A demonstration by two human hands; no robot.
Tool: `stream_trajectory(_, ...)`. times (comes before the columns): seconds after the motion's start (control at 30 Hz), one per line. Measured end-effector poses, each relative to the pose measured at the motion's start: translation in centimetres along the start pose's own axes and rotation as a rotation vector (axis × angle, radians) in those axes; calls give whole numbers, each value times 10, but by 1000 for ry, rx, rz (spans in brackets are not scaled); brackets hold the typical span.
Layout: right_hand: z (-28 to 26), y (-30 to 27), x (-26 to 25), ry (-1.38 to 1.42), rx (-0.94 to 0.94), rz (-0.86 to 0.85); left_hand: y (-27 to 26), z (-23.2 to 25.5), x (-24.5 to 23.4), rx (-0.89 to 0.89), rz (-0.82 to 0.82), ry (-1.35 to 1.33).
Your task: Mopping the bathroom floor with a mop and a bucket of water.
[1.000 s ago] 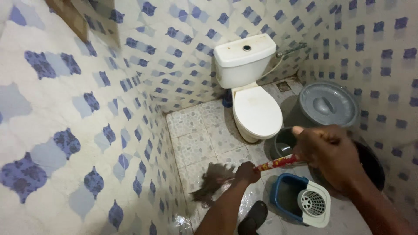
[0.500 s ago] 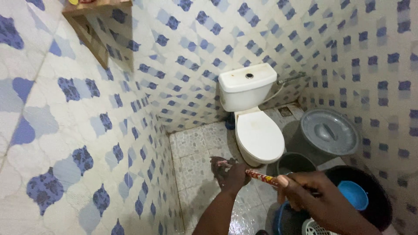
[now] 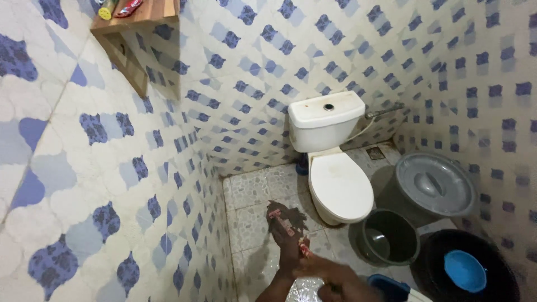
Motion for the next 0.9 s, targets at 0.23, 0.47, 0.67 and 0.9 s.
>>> stream_trajectory(0.23, 74, 16, 32, -303, 147, -107, 5, -98, 58, -211, -128, -172)
stream_trajectory(0.47, 62, 42, -10, -252, 89, -45, 63, -102, 79, -592, -463, 12)
stream_trajectory(0.67, 46, 53, -82, -45, 101, 54, 116, -40, 57, -412, -432, 90)
stream_trajectory(0.9, 38, 28, -110, 205, 73, 113, 95, -13, 34, -489, -517, 129)
Point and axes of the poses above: each hand's wrist, its own y-axis towards the middle knuckle, its own x-axis out of the palm, z = x × y, the point moved 9 cm from there along y, towards the middle knuckle, and after that the axes turned 12 degrees about -y, right-handed, at the moved point
